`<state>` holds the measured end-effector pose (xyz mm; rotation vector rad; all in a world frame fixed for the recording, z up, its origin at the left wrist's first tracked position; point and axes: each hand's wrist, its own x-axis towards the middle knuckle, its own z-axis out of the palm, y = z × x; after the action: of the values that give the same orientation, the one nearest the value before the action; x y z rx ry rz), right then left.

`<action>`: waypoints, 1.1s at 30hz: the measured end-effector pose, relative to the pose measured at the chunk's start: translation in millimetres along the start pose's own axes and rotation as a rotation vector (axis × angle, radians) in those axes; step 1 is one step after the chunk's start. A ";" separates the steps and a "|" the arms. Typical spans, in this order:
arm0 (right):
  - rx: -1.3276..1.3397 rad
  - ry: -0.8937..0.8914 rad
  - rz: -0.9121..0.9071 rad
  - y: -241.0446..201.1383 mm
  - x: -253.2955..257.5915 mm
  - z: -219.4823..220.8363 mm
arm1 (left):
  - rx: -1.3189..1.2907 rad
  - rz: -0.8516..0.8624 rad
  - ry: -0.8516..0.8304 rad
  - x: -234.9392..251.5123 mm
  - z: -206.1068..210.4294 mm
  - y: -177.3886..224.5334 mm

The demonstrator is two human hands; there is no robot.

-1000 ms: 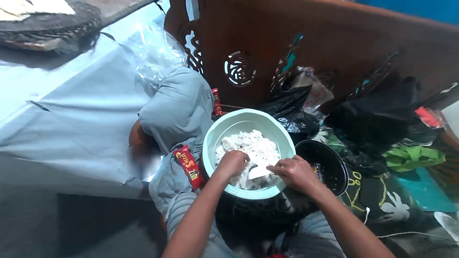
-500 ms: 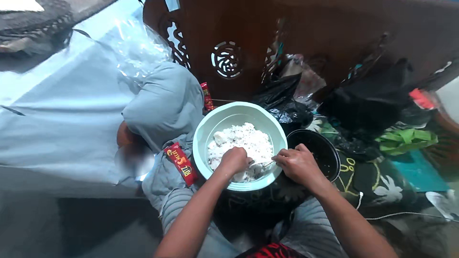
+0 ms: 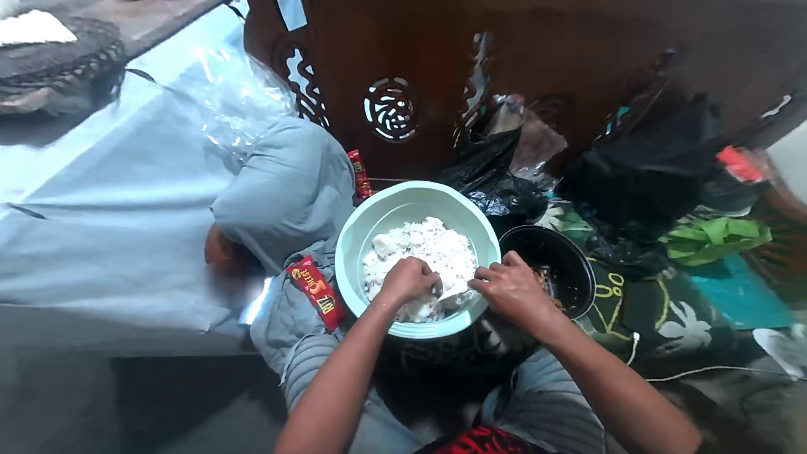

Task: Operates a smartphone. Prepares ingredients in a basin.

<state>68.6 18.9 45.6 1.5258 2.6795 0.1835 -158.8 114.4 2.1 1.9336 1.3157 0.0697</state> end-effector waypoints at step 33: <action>0.032 0.178 0.199 20.6 150.3 24.5 | -0.039 -0.028 0.587 -56.0 -48.7 -22.2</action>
<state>12.0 160.4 26.0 1.8703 2.6669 0.2990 -223.4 100.2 42.3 1.9327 1.6932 0.6877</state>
